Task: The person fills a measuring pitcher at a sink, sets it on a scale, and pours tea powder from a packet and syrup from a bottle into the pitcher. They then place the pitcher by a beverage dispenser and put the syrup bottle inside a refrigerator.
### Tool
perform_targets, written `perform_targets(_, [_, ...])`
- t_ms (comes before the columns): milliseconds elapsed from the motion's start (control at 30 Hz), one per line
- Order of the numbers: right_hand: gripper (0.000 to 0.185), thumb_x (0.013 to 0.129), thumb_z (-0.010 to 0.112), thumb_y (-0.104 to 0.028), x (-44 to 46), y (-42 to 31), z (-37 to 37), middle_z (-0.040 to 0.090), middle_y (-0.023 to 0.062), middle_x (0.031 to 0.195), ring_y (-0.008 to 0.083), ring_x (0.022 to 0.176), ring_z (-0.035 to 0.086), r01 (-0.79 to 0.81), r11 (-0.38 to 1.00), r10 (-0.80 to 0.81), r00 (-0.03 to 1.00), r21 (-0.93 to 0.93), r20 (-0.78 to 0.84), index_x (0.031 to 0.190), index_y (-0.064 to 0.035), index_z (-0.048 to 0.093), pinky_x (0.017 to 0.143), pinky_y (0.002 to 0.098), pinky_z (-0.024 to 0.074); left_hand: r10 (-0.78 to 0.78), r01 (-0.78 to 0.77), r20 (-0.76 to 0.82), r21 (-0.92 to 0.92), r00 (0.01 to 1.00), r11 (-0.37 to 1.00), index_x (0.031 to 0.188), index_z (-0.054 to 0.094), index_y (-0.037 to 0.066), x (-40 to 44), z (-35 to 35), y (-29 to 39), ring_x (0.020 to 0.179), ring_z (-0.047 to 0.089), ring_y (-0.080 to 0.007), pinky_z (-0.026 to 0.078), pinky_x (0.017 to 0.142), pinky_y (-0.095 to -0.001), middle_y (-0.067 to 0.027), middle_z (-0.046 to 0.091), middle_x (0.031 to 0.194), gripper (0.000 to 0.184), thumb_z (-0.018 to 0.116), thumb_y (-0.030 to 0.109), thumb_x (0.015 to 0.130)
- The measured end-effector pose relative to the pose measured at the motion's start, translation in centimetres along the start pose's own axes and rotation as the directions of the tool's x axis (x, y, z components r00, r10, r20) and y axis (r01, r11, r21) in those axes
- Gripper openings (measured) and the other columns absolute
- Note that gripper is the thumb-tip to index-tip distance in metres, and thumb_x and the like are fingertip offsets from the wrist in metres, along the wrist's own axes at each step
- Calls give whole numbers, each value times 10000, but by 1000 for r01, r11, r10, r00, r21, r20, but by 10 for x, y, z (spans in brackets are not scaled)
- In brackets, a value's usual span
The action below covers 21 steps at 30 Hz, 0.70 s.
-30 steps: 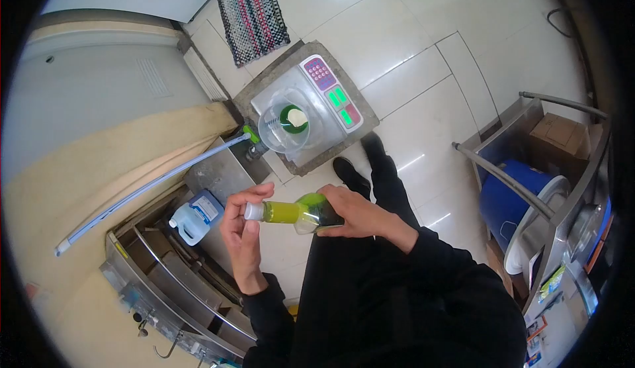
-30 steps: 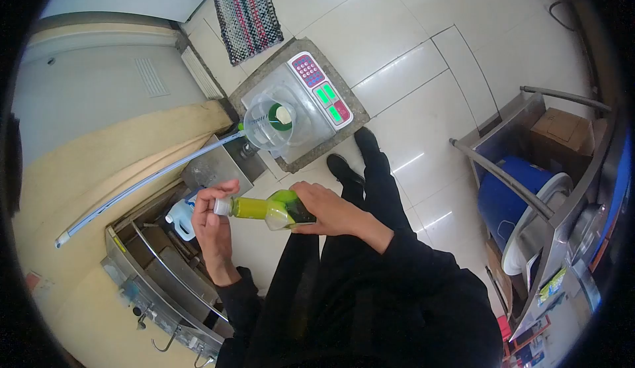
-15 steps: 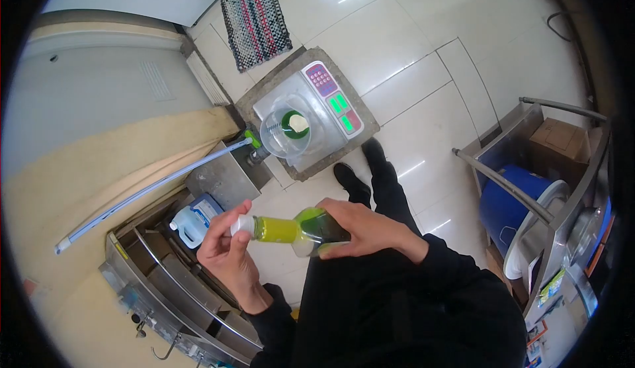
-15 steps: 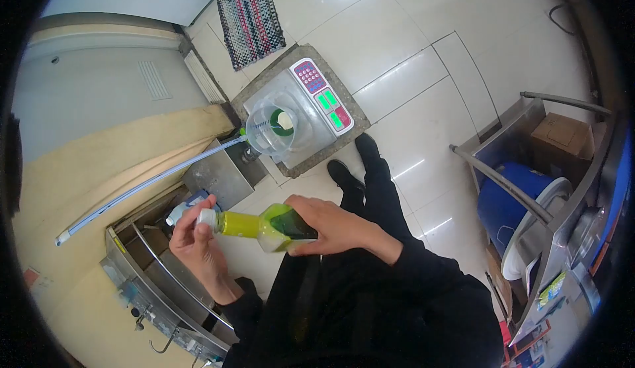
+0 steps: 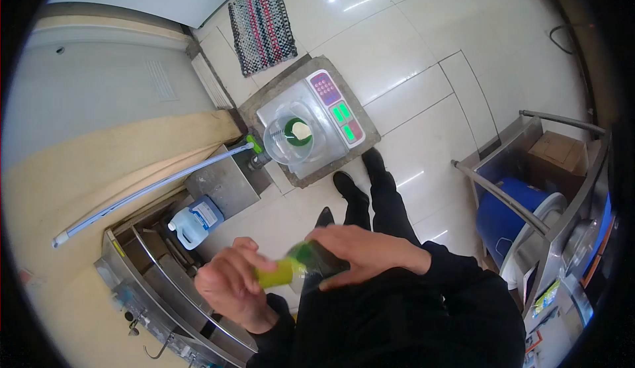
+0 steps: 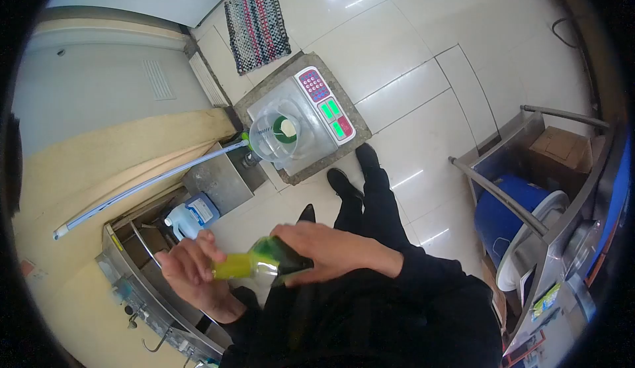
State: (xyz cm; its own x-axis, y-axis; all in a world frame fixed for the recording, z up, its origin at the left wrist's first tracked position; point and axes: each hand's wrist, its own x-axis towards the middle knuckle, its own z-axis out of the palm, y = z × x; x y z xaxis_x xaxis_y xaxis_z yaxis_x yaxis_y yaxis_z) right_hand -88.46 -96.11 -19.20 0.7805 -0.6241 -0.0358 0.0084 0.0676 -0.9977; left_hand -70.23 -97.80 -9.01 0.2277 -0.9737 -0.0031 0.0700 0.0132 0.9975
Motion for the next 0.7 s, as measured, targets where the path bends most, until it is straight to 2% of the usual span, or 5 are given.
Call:
perform_targets(267, [854,718,775,-393,6,25,53,570,160,1098,253,998,575,-319,592,-461,619,740,636,1341,-23,323,824,315,463,311,352,565,-770,764,533,445,465,110,9,-5,29,516,666,-212,525,791,-373,-74,589,486,605,411,375,986])
perform_targets(367, [839,696,791,-396,2,31,61,593,144,1078,251,959,599,-388,519,-458,626,762,631,1330,-53,362,794,316,485,509,490,658,-753,555,438,1099,590,22,16,-13,16,757,635,-226,505,731,-358,-101,669,844,564,499,540,895])
perform_targets(467, [783,710,779,-375,19,4,13,584,152,1095,261,1002,583,-136,692,-381,765,709,519,1298,-36,388,827,324,460,389,261,602,-719,698,644,494,456,112,26,-6,25,563,647,-185,480,711,-348,-61,566,524,593,393,451,977])
perform_targets(567, [717,720,769,-336,26,-10,-31,563,174,1137,298,1045,561,14,908,-174,922,419,346,1259,-13,423,864,345,431,50,-43,18,-255,999,966,545,490,108,9,14,21,537,609,-175,481,685,-337,-26,510,509,571,403,493,958])
perform_targets(700, [673,722,766,-291,28,-12,-47,588,171,1083,337,1002,575,4,998,-18,974,65,226,1238,-38,415,823,379,452,-91,81,-17,-326,996,942,553,496,123,6,1,10,482,561,-140,483,660,-341,-4,449,484,562,355,464,978])
